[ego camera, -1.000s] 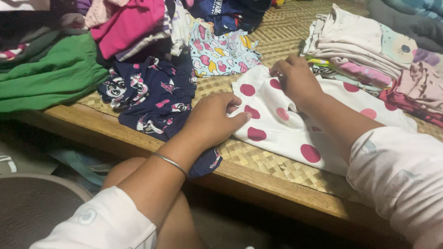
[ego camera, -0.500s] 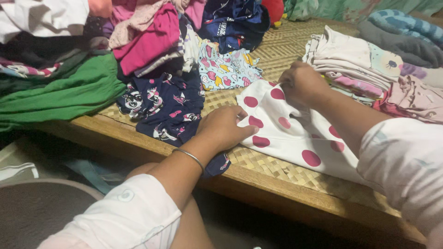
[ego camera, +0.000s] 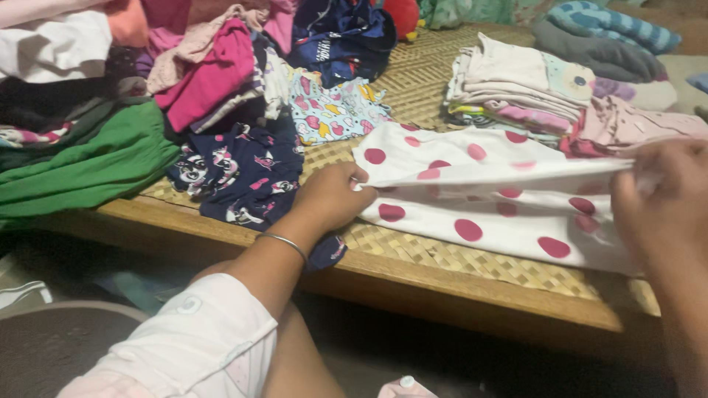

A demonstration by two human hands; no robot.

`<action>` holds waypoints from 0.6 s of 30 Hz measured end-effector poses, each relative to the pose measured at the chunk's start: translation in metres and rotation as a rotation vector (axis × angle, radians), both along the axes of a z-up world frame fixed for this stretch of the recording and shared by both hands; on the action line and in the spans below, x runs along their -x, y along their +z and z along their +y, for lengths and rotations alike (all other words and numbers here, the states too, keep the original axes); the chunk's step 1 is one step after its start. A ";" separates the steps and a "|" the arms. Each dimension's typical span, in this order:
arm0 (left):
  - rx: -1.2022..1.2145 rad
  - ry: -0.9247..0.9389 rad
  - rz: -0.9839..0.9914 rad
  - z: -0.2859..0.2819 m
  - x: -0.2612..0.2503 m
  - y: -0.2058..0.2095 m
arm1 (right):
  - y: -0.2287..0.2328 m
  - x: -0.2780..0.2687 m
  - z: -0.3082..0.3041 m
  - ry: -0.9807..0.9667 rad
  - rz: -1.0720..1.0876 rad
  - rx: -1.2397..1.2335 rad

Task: The person folds several pieces of clothing on a low woven table. They smooth and fold a white shirt, a light pink shirt, a gray pair of pants, and a white shirt with pink polka dots, placing each folded item into a growing stack.

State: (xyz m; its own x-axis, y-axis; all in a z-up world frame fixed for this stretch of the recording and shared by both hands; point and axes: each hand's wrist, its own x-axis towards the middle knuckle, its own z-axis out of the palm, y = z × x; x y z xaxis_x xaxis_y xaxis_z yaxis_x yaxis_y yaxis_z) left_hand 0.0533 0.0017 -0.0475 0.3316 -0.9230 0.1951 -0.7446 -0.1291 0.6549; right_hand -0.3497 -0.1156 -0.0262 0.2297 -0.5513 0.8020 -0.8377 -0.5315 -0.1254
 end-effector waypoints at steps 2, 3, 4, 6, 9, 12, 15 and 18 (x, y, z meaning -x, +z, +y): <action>0.007 -0.017 -0.022 -0.001 0.000 0.000 | -0.017 0.024 0.020 -0.103 0.217 -0.146; -0.003 -0.016 -0.023 -0.001 0.000 0.000 | -0.026 0.029 0.027 -0.107 0.210 -0.234; -0.013 -0.014 -0.024 0.000 0.000 0.000 | -0.034 0.032 0.034 -0.111 0.203 -0.321; -0.017 -0.020 -0.030 0.000 0.001 0.001 | -0.041 0.036 0.037 -0.090 0.138 -0.411; 0.012 -0.052 -0.041 0.002 0.002 0.002 | -0.048 0.038 0.036 -0.029 0.010 -0.402; 0.068 -0.096 -0.070 0.006 0.003 0.003 | -0.055 0.043 0.032 -0.013 -0.039 -0.365; 0.101 -0.129 -0.133 0.008 0.007 0.001 | -0.056 0.052 0.024 -0.048 -0.061 -0.369; 0.114 -0.146 -0.160 0.008 0.008 0.001 | -0.044 0.052 0.009 -0.054 0.000 -0.365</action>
